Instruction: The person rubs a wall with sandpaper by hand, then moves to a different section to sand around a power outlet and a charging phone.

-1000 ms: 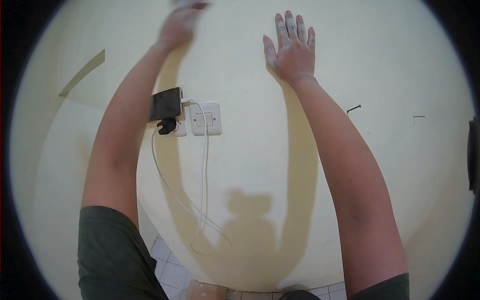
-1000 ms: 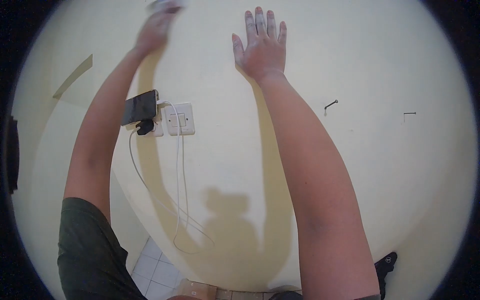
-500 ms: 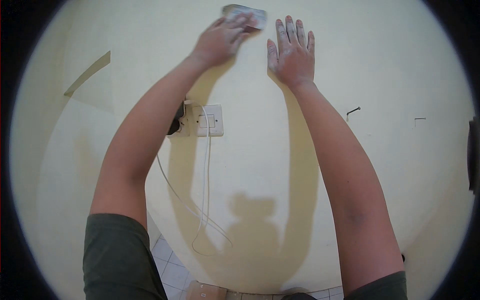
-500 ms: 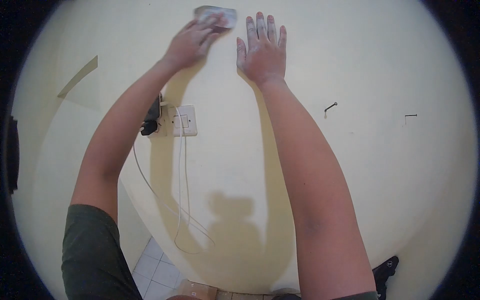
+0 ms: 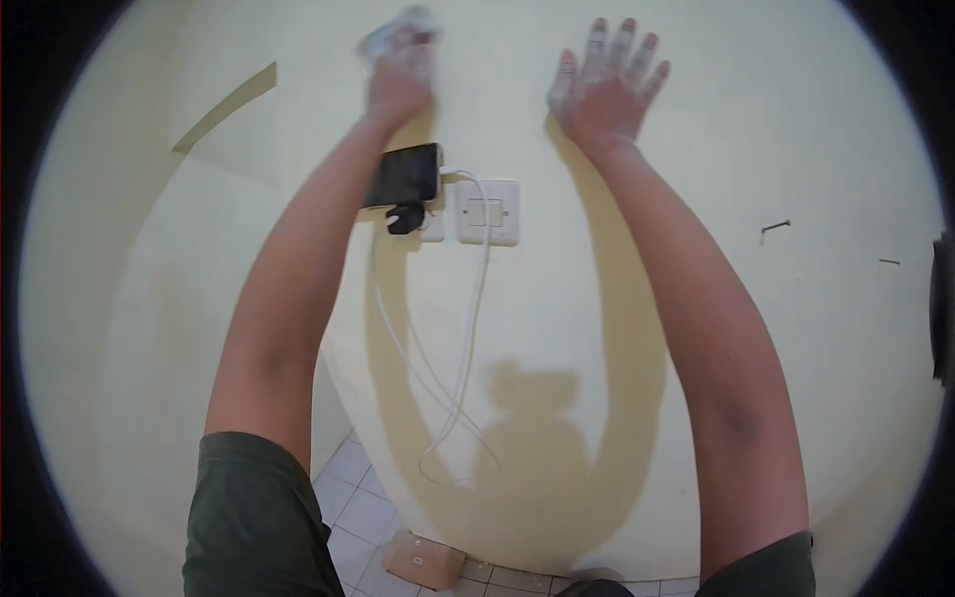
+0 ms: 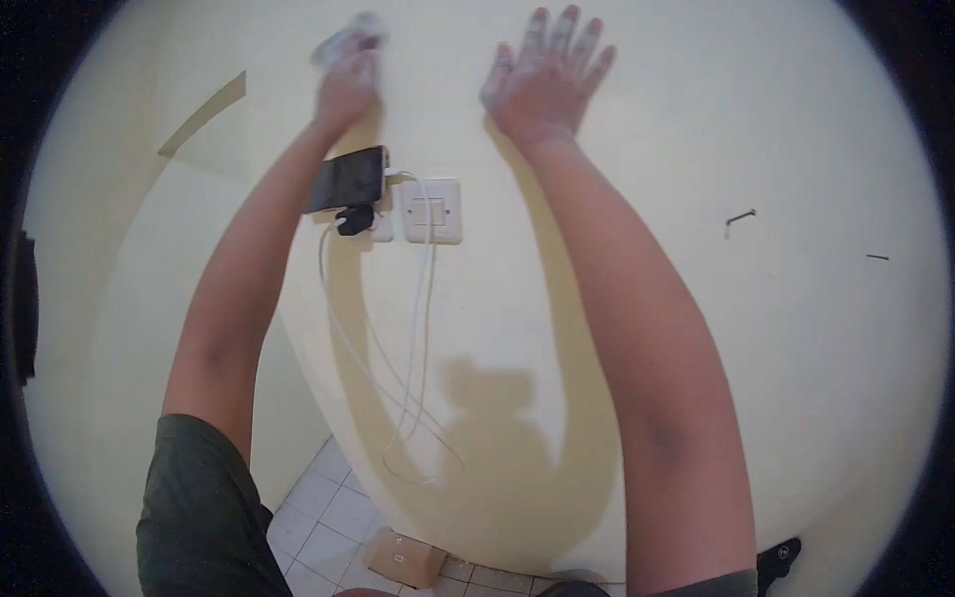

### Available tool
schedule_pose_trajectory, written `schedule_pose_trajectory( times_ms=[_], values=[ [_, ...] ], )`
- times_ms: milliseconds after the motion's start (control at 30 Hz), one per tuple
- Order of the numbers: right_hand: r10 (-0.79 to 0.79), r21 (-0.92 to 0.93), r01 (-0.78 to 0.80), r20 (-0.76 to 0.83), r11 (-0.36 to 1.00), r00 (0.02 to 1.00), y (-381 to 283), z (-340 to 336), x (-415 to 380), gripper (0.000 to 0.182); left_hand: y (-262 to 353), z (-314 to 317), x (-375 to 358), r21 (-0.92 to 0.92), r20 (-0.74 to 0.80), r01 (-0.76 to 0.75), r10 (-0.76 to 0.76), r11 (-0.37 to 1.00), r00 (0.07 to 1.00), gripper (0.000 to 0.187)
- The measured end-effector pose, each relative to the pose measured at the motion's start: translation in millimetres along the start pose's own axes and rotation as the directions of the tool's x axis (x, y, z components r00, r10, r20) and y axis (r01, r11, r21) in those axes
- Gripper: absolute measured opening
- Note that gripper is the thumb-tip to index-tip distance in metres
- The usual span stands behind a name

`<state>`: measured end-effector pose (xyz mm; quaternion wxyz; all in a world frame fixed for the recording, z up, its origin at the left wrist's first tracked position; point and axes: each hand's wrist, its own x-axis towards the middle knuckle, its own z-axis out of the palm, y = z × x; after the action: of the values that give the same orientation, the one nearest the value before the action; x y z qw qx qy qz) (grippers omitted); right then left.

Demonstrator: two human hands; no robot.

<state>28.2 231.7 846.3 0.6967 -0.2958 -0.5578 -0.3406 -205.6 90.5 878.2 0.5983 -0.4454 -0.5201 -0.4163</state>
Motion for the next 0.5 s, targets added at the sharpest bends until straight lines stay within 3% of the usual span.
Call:
schedule_pose_trajectory(
  times_ms=[33,100,167,233,267,333,433,500],
  values=[
    [0.021,0.045,-0.022,0.001,0.999,1.000,-20.3,2.1,-1.3,0.062,21.6,-13.2,-1.4,-0.131,0.185,-0.075,0.099,0.989,0.978,0.048],
    [-0.059,0.108,0.061,-0.020,0.992,0.998,-46.7,5.5,-5.6,0.062,-17.8,-19.5,-0.6,-0.043,0.189,0.040,-0.031,0.998,0.981,0.046],
    [-0.085,0.153,0.089,-0.033,0.984,0.996,-65.8,3.5,-13.0,0.060,-80.2,-41.7,-14.5,-0.006,0.122,0.157,-0.155,0.988,0.980,0.051],
    [-0.082,0.324,0.082,-0.015,0.943,0.997,-64.7,-10.0,-11.9,0.062,-210.0,-32.7,-23.4,0.177,0.066,0.183,-0.197,0.967,0.978,0.055],
    [-0.079,0.399,0.075,-0.006,0.914,0.997,-64.0,-12.9,-11.6,0.063,-211.0,-37.0,-24.6,0.279,0.130,0.256,-0.301,0.925,0.945,0.055],
    [-0.083,0.368,0.082,-0.014,0.926,0.996,-65.6,-10.7,-10.6,0.065,-195.2,-55.6,-16.1,0.475,0.214,0.361,-0.504,0.802,0.837,0.055],
    [-0.085,0.339,0.081,-0.002,0.937,0.996,-65.9,-9.3,-13.2,0.065,-92.3,-57.8,-6.4,0.281,0.252,0.216,-0.289,0.935,0.924,0.049],
    [-0.089,0.329,0.088,-0.013,0.940,0.996,-66.5,-7.2,-13.8,0.065,-28.5,-49.6,10.2,0.227,0.290,0.028,-0.095,0.973,0.952,0.043]
  ],
)
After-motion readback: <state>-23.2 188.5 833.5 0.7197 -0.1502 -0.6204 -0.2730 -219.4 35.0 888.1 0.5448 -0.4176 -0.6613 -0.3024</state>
